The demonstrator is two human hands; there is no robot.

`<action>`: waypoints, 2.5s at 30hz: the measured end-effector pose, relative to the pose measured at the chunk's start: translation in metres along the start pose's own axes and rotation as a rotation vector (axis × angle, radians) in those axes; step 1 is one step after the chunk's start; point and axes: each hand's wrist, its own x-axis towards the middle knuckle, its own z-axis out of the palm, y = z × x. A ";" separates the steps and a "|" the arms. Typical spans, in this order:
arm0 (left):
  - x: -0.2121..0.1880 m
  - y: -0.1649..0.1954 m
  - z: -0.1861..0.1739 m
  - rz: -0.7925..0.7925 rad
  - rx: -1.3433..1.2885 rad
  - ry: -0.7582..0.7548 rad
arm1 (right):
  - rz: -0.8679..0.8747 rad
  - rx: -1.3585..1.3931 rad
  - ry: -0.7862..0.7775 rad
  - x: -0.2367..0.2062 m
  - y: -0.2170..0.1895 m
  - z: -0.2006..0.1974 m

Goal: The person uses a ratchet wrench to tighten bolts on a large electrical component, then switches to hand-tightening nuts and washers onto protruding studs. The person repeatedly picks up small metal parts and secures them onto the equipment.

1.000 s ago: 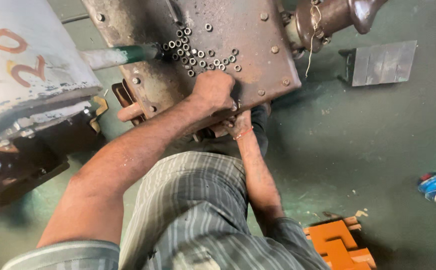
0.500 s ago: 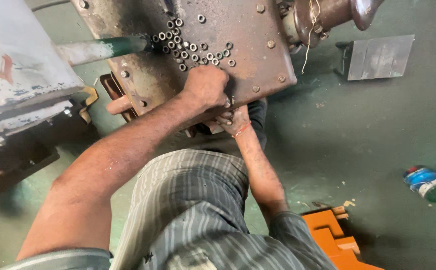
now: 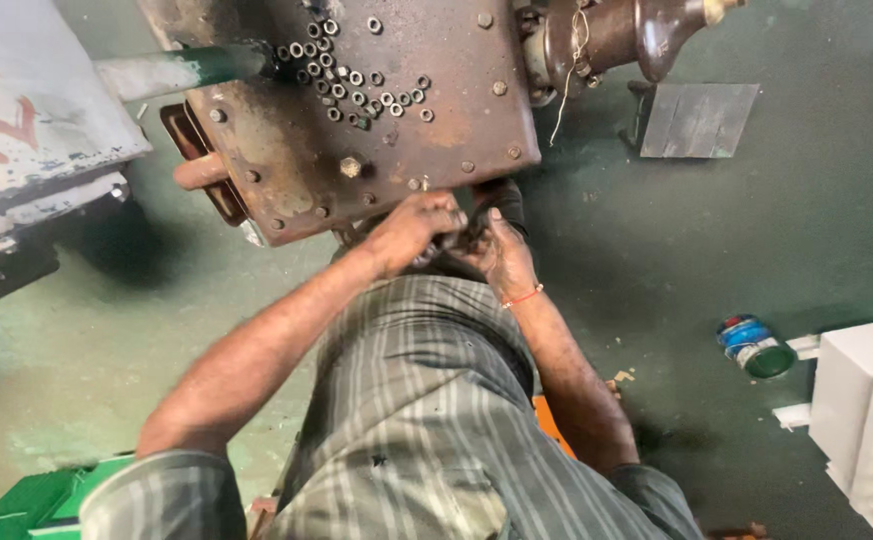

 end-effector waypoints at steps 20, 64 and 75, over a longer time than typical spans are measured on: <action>0.008 -0.071 0.018 0.385 -0.354 0.226 | 0.078 0.020 -0.176 0.004 -0.031 0.007; 0.040 0.070 -0.018 0.204 1.254 0.513 | -0.053 0.274 -0.285 0.119 -0.007 0.047; 0.043 0.072 -0.019 0.224 1.168 0.488 | 0.025 0.302 -0.284 0.116 -0.003 0.046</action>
